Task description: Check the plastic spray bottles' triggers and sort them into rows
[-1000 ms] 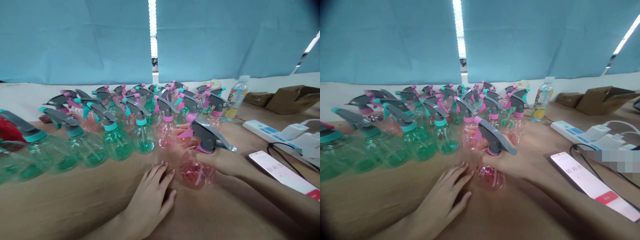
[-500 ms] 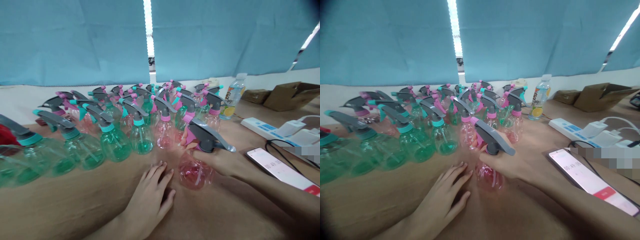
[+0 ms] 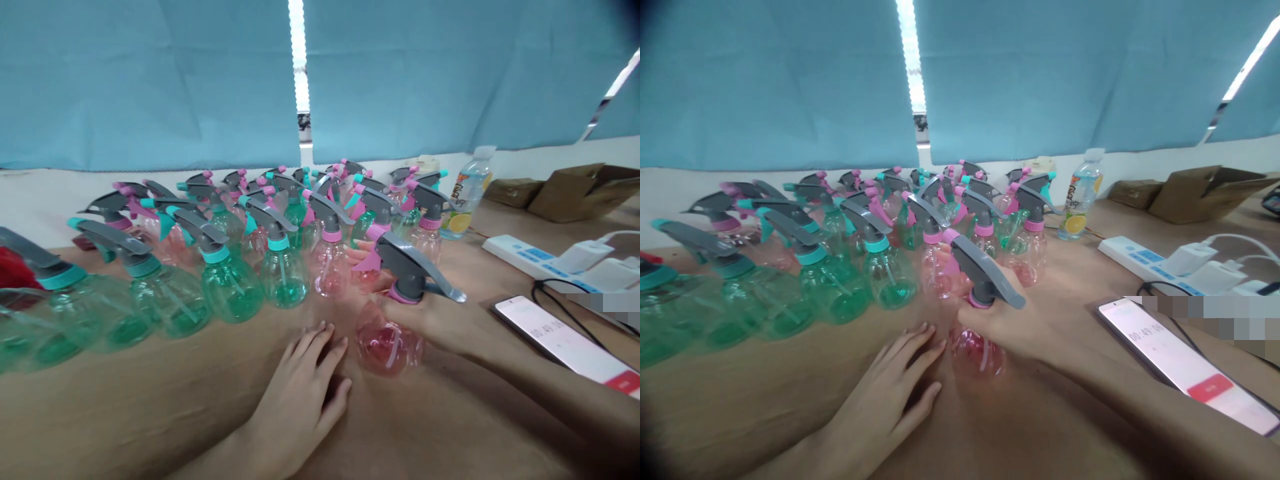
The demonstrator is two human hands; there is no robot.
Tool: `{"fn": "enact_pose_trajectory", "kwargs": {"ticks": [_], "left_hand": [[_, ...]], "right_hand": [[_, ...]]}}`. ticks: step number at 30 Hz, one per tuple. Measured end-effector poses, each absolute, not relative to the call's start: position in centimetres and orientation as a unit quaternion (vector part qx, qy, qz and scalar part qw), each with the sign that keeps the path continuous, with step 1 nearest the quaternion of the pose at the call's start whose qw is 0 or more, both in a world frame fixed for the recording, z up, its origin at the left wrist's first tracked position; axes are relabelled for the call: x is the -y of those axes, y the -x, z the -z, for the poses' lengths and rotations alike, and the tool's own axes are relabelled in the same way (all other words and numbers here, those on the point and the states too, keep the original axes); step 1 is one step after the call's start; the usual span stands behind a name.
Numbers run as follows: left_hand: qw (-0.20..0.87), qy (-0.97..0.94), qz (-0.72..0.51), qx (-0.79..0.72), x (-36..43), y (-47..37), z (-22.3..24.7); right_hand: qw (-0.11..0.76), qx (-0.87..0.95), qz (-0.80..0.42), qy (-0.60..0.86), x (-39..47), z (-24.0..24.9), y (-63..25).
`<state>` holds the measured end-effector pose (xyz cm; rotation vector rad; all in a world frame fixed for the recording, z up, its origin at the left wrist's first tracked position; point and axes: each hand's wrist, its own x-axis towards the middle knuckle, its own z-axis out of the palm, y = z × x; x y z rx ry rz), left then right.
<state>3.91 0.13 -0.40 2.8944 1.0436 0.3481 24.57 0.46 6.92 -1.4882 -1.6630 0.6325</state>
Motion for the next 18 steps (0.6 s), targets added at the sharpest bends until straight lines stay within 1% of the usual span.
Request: {"fn": "enact_pose_trajectory", "kwargs": {"ticks": [5, 11, 18], "left_hand": [[0.022, -0.934, -0.127, -0.334, -0.10, -3.85, 0.64], [0.021, -0.933, -0.112, -0.340, -0.02, -3.83, 0.64], [0.027, -0.933, -0.127, -0.336, -0.07, -3.90, 0.60]], "right_hand": [[0.399, 0.665, -0.228, 0.589, -0.64, -6.20, -24.92], [0.398, 0.671, -0.219, 0.586, -0.61, -6.35, -24.93], [0.395, 0.674, -0.195, 0.593, -0.63, -6.47, -25.02]]}}
